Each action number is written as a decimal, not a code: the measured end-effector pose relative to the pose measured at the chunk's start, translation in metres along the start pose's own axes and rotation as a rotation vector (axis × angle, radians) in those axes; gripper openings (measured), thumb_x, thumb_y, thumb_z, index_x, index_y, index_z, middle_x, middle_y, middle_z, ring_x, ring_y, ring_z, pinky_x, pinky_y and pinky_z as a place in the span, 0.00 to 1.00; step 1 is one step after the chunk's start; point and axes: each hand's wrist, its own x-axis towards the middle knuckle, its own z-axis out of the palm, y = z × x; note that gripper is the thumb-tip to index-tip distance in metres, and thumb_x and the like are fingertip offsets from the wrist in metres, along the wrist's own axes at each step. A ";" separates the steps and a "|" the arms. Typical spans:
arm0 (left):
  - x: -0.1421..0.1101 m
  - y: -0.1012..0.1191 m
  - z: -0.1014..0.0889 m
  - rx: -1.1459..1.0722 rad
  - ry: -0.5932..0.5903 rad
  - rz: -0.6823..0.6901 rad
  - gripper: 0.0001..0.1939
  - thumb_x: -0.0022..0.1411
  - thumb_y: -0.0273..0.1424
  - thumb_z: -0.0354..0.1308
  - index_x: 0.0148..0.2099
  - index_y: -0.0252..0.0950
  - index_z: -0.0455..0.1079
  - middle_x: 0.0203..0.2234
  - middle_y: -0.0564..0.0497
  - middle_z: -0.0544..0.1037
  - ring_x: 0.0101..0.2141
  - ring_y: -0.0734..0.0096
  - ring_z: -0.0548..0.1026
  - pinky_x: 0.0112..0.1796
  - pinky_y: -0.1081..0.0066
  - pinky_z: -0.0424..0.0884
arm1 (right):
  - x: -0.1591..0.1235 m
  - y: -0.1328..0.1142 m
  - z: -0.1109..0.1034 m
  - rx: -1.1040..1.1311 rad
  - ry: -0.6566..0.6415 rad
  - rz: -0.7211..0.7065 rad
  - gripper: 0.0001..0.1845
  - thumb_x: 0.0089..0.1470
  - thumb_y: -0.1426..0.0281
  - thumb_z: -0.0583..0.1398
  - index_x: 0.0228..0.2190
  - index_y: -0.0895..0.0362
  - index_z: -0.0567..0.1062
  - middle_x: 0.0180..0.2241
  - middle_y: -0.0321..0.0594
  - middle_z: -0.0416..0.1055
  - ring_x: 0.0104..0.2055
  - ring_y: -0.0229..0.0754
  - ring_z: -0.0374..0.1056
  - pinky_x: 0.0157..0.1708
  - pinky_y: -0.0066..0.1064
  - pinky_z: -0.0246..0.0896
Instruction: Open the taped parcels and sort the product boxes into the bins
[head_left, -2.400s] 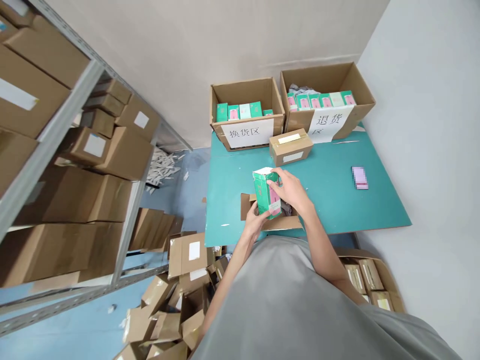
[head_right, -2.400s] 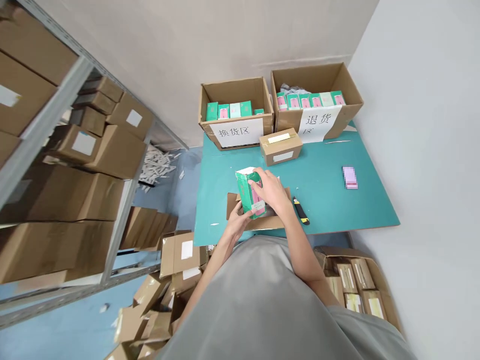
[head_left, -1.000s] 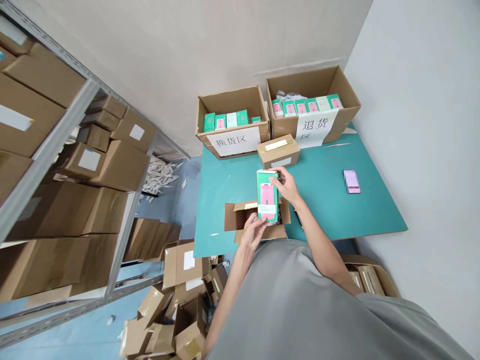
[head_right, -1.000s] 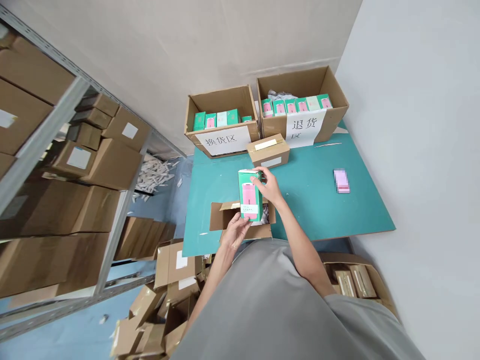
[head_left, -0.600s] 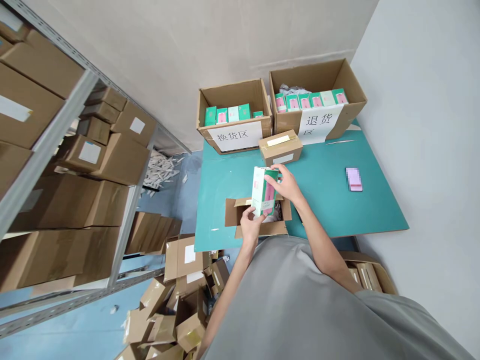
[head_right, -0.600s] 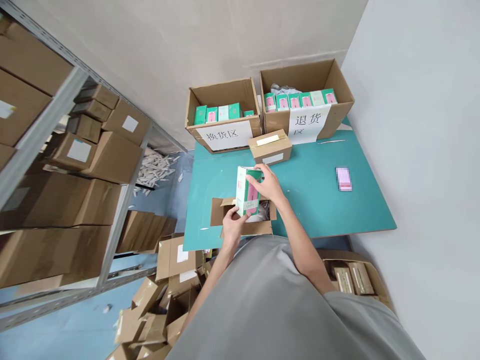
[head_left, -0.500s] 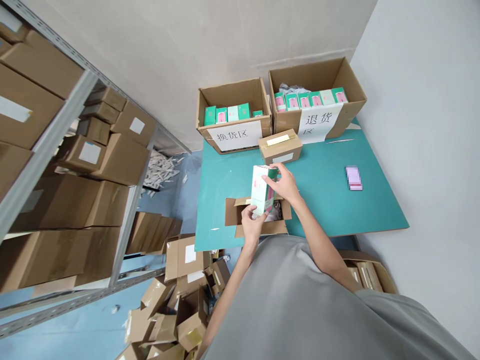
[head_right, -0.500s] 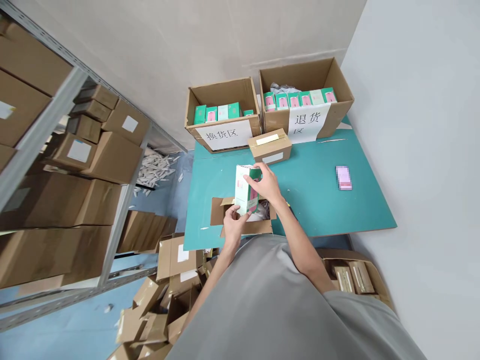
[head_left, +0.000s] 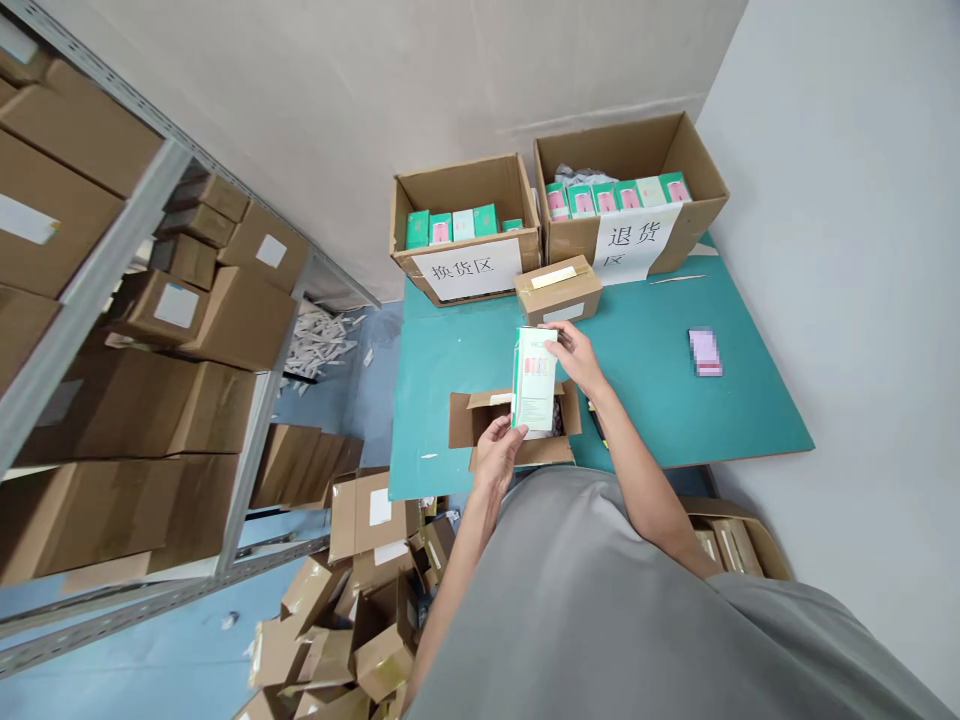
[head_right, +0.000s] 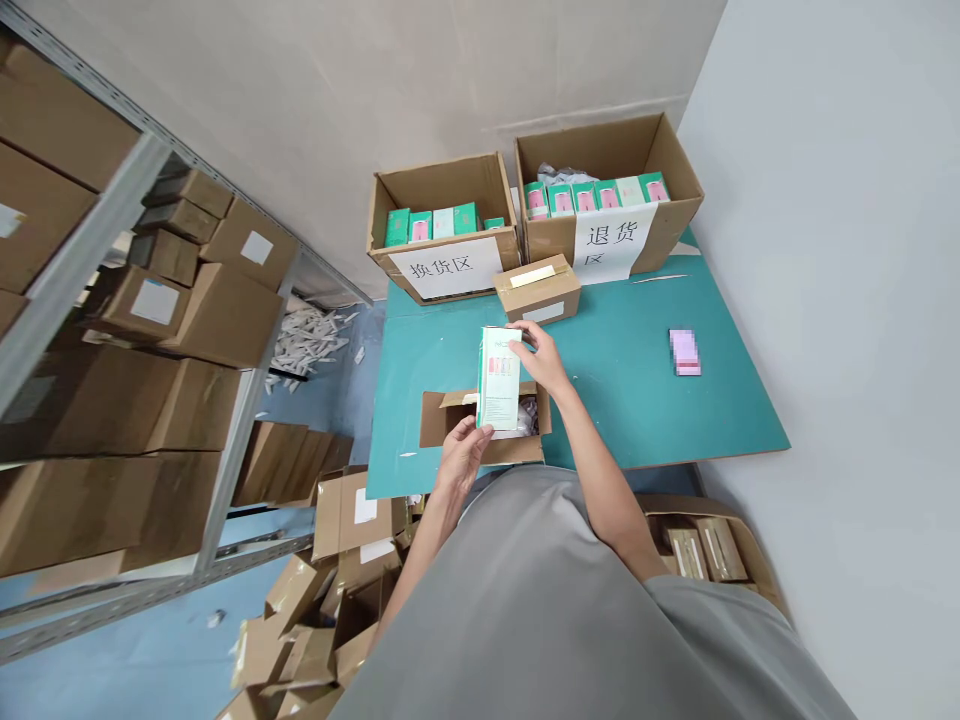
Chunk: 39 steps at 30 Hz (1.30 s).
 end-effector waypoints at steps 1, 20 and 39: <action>-0.001 -0.002 0.001 0.041 0.027 0.044 0.31 0.38 0.33 0.87 0.42 0.39 0.74 0.42 0.48 0.85 0.48 0.59 0.84 0.57 0.59 0.76 | 0.000 0.000 0.001 -0.031 -0.006 0.002 0.25 0.59 0.46 0.67 0.50 0.49 0.80 0.59 0.47 0.81 0.62 0.58 0.76 0.60 0.51 0.76; 0.001 0.003 -0.010 0.016 -0.069 -0.065 0.35 0.41 0.33 0.88 0.52 0.37 0.82 0.52 0.42 0.87 0.51 0.58 0.85 0.62 0.57 0.76 | -0.004 0.007 0.000 -0.001 0.010 0.000 0.22 0.58 0.50 0.67 0.48 0.49 0.81 0.55 0.45 0.82 0.54 0.56 0.79 0.55 0.49 0.78; -0.003 0.002 -0.004 0.005 -0.014 -0.046 0.29 0.40 0.34 0.85 0.44 0.38 0.78 0.40 0.48 0.84 0.42 0.64 0.83 0.52 0.60 0.78 | -0.004 0.016 0.010 0.001 -0.007 0.024 0.26 0.53 0.48 0.69 0.49 0.48 0.80 0.60 0.45 0.78 0.51 0.52 0.78 0.49 0.43 0.79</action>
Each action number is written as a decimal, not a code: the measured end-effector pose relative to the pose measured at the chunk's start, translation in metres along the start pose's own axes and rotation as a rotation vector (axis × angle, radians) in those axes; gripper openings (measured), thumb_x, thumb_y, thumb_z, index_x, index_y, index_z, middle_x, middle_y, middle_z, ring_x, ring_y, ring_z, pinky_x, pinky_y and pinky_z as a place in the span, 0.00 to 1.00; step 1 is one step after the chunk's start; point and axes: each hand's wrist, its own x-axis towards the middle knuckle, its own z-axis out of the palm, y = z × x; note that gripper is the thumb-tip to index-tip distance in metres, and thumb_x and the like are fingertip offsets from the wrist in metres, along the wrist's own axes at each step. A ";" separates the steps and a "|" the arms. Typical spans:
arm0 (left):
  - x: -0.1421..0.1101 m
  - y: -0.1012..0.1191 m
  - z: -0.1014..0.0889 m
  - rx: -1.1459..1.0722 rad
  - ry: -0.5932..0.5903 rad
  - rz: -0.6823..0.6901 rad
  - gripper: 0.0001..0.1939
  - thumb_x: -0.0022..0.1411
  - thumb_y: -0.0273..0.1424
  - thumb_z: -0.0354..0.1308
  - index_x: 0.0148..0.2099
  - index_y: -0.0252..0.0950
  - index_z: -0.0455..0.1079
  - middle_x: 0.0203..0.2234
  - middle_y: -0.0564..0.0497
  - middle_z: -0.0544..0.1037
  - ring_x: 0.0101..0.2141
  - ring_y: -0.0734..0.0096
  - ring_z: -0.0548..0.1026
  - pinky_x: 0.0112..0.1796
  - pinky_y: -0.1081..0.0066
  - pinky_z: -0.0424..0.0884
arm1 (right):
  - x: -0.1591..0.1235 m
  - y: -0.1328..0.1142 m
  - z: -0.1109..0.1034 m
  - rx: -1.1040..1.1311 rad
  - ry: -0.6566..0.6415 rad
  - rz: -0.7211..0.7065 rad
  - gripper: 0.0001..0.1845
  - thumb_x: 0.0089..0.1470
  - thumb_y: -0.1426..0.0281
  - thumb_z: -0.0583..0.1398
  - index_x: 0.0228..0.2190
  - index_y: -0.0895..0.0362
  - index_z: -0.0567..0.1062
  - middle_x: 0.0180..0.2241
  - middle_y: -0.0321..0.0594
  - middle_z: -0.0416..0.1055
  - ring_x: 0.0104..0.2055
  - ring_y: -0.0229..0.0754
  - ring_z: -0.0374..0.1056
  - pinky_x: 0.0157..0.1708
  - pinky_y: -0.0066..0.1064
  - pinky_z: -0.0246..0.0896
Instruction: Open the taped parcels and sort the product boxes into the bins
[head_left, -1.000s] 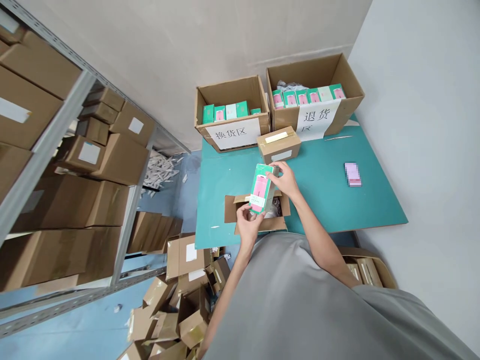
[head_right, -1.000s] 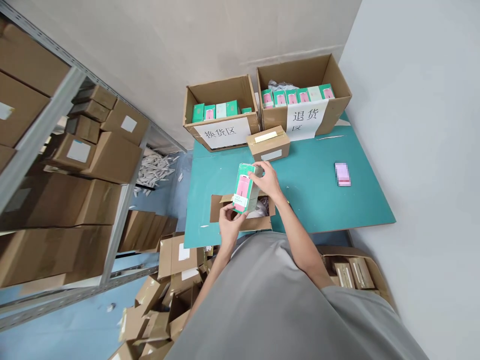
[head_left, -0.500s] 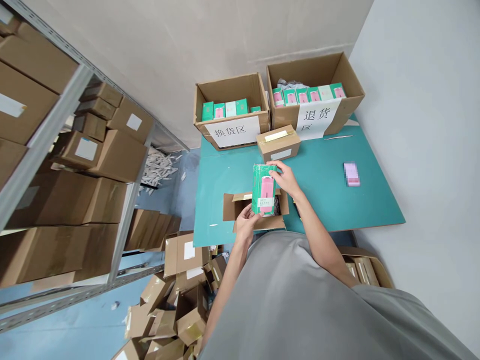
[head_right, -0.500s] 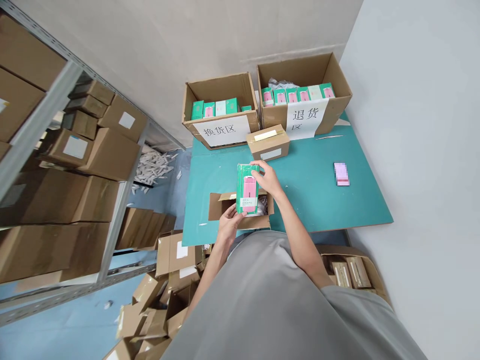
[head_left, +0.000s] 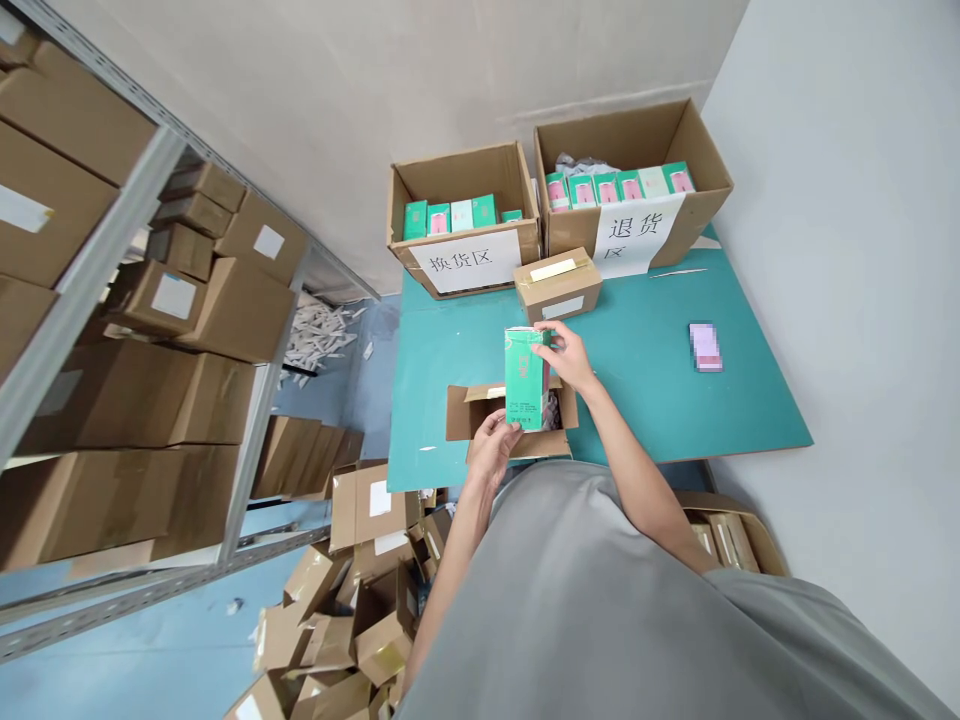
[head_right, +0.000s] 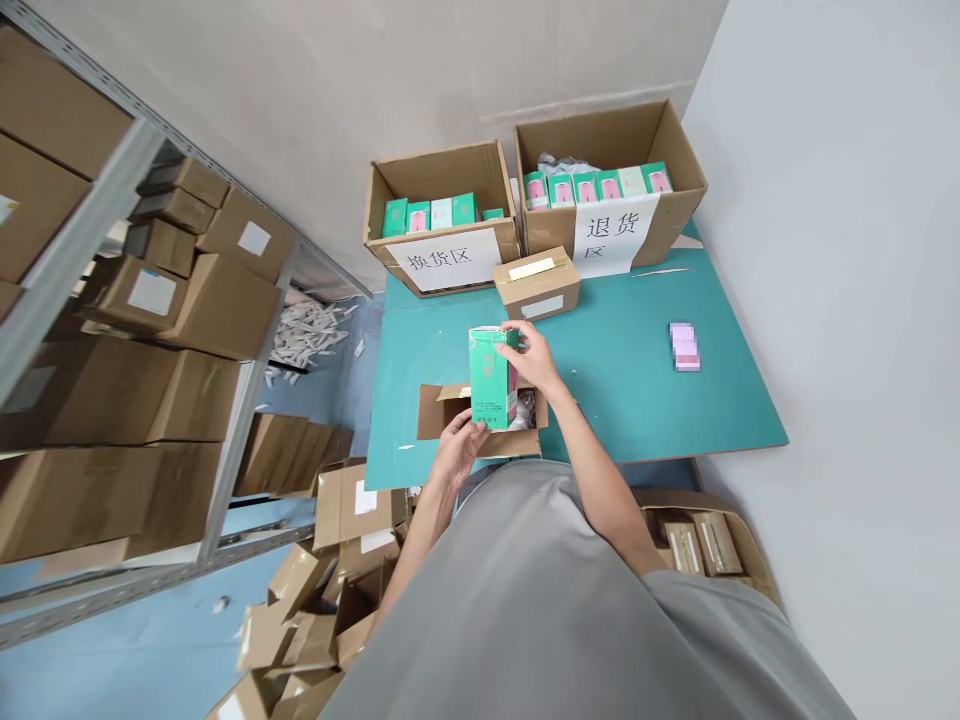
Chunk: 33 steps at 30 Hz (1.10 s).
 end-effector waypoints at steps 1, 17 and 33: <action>0.002 -0.001 -0.001 -0.005 0.009 -0.008 0.30 0.39 0.33 0.85 0.44 0.38 0.78 0.39 0.48 0.85 0.41 0.64 0.83 0.53 0.60 0.78 | 0.000 0.001 -0.001 0.008 -0.012 0.007 0.26 0.53 0.48 0.69 0.49 0.48 0.79 0.60 0.45 0.79 0.52 0.53 0.79 0.50 0.44 0.79; 0.007 0.003 -0.009 0.018 0.192 0.078 0.36 0.48 0.31 0.81 0.59 0.42 0.74 0.54 0.42 0.83 0.50 0.59 0.83 0.52 0.60 0.81 | -0.002 -0.002 -0.001 -0.038 0.019 -0.028 0.20 0.52 0.58 0.68 0.46 0.50 0.81 0.56 0.44 0.76 0.50 0.50 0.77 0.52 0.42 0.78; 0.002 -0.002 -0.002 0.057 -0.039 -0.006 0.30 0.44 0.29 0.81 0.52 0.36 0.85 0.50 0.43 0.89 0.50 0.58 0.85 0.53 0.64 0.77 | -0.002 -0.001 0.001 -0.084 -0.063 -0.059 0.16 0.59 0.57 0.65 0.46 0.50 0.78 0.50 0.41 0.78 0.50 0.49 0.75 0.53 0.40 0.71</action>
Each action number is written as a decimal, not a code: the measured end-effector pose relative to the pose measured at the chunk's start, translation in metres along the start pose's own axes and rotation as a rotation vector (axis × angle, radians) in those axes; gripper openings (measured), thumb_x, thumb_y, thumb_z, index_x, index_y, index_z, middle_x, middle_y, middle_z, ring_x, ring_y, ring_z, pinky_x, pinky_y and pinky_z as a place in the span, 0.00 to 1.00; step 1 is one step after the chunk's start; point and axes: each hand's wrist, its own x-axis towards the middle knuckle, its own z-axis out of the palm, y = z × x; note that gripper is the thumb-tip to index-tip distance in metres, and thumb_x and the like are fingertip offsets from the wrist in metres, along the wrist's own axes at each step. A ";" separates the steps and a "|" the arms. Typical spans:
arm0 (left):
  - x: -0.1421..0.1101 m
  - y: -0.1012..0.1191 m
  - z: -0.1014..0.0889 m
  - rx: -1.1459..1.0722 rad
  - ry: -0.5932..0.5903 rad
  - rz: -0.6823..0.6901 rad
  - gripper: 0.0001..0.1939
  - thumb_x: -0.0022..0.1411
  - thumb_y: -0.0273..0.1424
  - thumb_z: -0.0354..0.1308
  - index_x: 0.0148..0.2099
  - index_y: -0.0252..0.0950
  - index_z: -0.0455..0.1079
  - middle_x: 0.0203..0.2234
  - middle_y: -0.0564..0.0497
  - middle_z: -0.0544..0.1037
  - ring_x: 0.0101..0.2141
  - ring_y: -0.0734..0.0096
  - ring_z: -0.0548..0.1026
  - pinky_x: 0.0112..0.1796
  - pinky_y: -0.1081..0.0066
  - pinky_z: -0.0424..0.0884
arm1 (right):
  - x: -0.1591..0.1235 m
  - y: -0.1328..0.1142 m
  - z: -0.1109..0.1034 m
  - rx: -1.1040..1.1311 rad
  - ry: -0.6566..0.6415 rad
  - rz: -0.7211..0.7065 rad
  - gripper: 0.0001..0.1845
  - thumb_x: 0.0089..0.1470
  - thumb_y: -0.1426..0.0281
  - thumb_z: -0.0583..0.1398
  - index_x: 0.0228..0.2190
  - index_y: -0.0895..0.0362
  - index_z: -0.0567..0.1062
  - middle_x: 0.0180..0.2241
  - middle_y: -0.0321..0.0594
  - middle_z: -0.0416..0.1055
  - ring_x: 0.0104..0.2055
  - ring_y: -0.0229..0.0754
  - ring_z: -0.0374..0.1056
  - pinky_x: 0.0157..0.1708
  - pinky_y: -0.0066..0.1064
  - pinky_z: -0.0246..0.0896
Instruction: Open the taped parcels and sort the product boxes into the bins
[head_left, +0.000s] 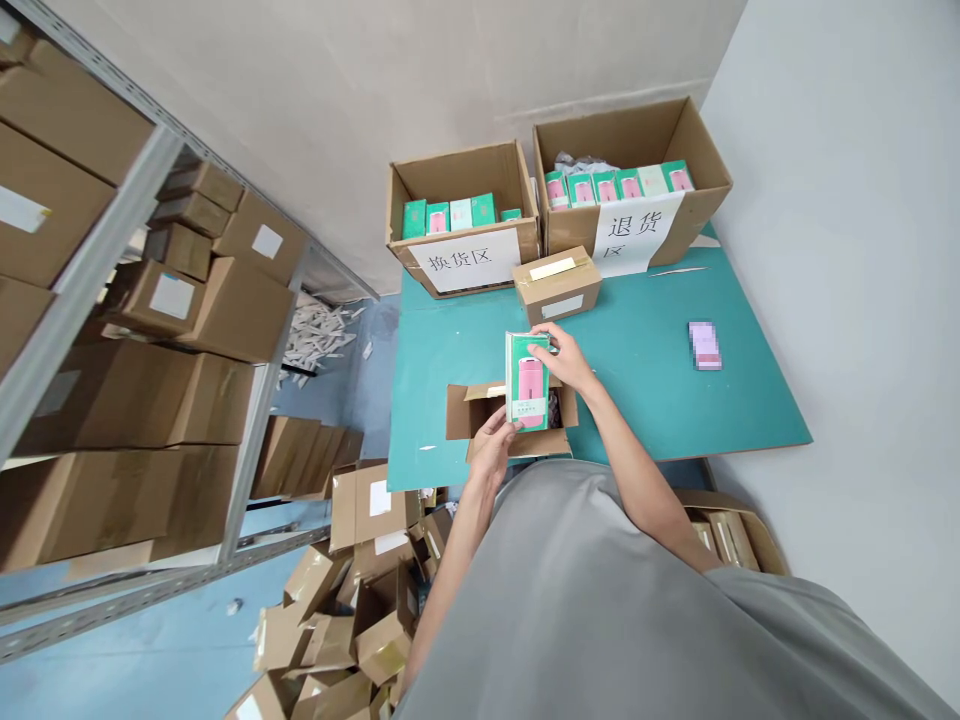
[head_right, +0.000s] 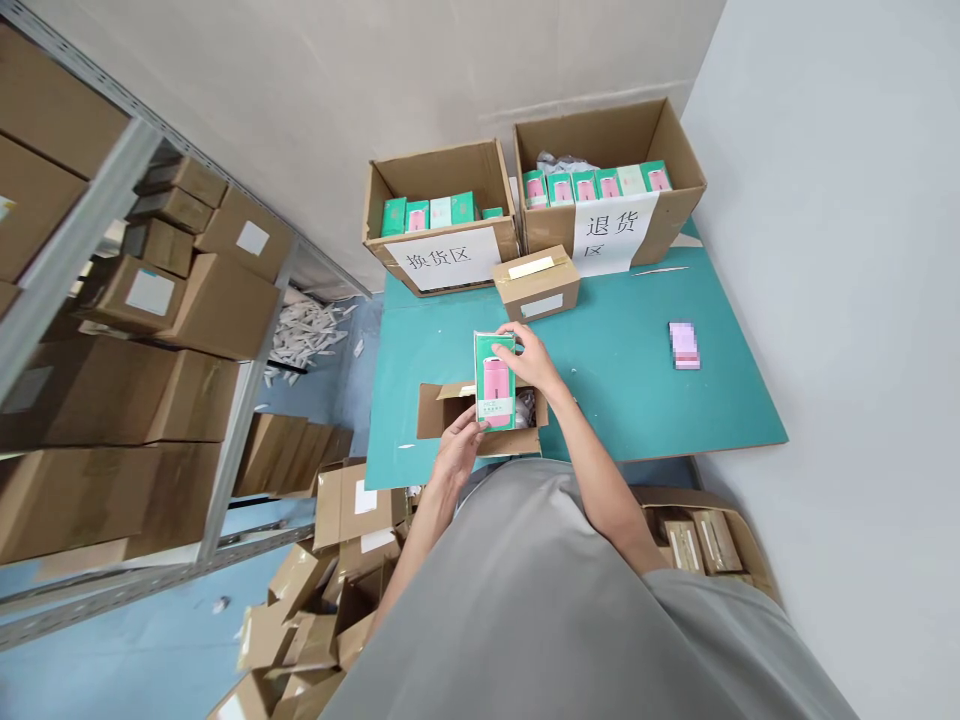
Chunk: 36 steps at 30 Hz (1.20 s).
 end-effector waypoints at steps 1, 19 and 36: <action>-0.001 0.001 0.001 0.009 0.024 -0.004 0.31 0.43 0.28 0.82 0.53 0.37 0.85 0.50 0.44 0.89 0.50 0.58 0.85 0.54 0.64 0.77 | -0.001 0.000 0.002 -0.030 0.003 -0.003 0.17 0.59 0.55 0.66 0.46 0.50 0.78 0.49 0.41 0.78 0.51 0.50 0.75 0.55 0.41 0.71; 0.007 0.003 -0.007 -0.148 0.009 -0.092 0.20 0.48 0.27 0.77 0.45 0.36 0.83 0.48 0.43 0.89 0.45 0.63 0.85 0.51 0.66 0.81 | 0.001 0.024 0.005 0.261 0.165 0.165 0.22 0.50 0.54 0.67 0.45 0.48 0.75 0.51 0.39 0.79 0.48 0.49 0.75 0.43 0.36 0.73; 0.007 -0.008 -0.003 0.054 0.170 0.164 0.40 0.47 0.31 0.79 0.64 0.40 0.77 0.55 0.42 0.85 0.52 0.57 0.83 0.55 0.61 0.78 | 0.000 0.010 0.004 -0.051 0.088 0.060 0.22 0.51 0.58 0.66 0.48 0.49 0.77 0.54 0.44 0.77 0.57 0.54 0.74 0.59 0.45 0.72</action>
